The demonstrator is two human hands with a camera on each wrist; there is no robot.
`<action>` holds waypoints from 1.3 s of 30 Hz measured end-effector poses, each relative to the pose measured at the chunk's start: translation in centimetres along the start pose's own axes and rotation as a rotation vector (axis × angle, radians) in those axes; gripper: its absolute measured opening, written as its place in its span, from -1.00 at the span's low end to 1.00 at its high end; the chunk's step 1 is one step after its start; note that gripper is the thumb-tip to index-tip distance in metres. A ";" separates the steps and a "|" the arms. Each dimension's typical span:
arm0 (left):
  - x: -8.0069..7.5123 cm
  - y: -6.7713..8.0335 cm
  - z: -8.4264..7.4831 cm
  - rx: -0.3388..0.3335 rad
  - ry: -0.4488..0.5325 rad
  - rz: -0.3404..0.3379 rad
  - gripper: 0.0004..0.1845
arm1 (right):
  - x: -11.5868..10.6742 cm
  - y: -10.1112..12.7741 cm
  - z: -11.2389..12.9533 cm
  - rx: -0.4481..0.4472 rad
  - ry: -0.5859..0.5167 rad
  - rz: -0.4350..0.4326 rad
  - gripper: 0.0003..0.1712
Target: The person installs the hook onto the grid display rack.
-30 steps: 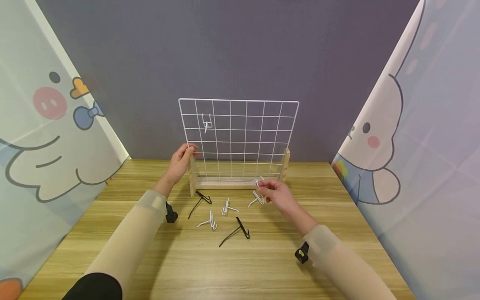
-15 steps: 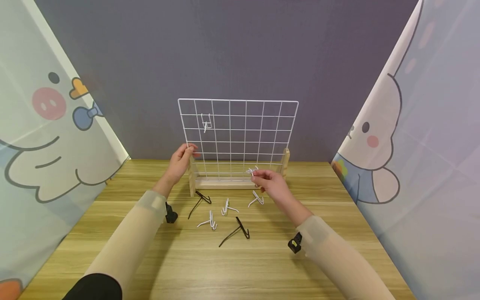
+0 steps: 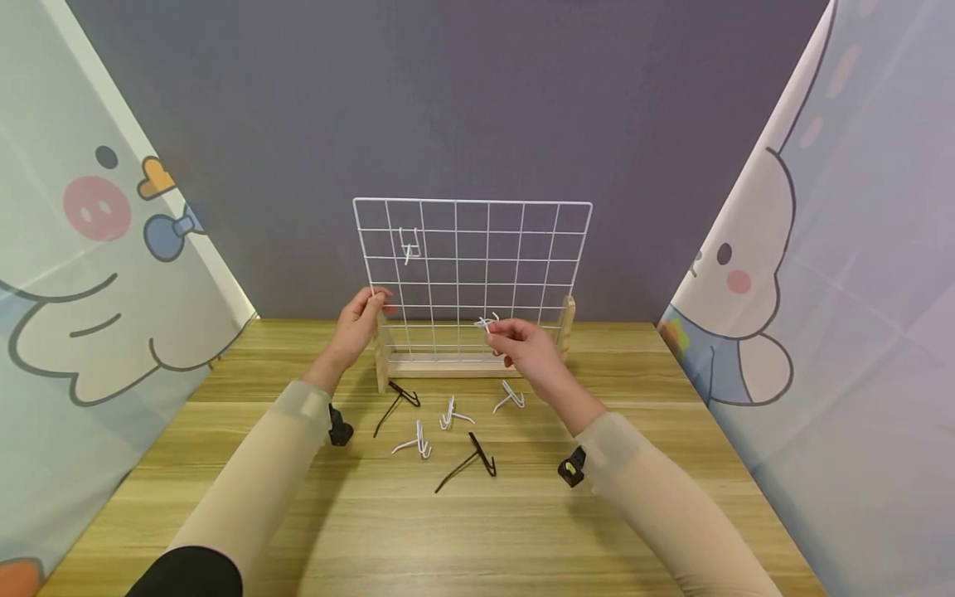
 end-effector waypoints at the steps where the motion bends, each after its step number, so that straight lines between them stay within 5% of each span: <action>1: 0.0 0.0 0.0 0.000 -0.008 0.001 -0.58 | 0.1 -0.1 0.2 -0.002 0.002 -0.001 -0.67; 18: -0.2 -0.2 0.3 0.013 -0.030 0.001 -0.59 | 1.1 -0.9 2.7 -0.043 -0.013 0.000 -0.77; 39: -0.2 -0.2 0.3 0.024 -0.019 0.013 -0.57 | 1.9 -2.1 5.4 -0.115 0.029 -0.002 -0.66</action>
Point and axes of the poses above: each hand's wrist, its own y-axis away from the middle knuckle, its own x-axis out of the palm, z = x × y, the point moved 3 cm from there along -y, towards the middle knuckle, and after that the axes turned 2 degrees about -y, right-handed, at the moved point
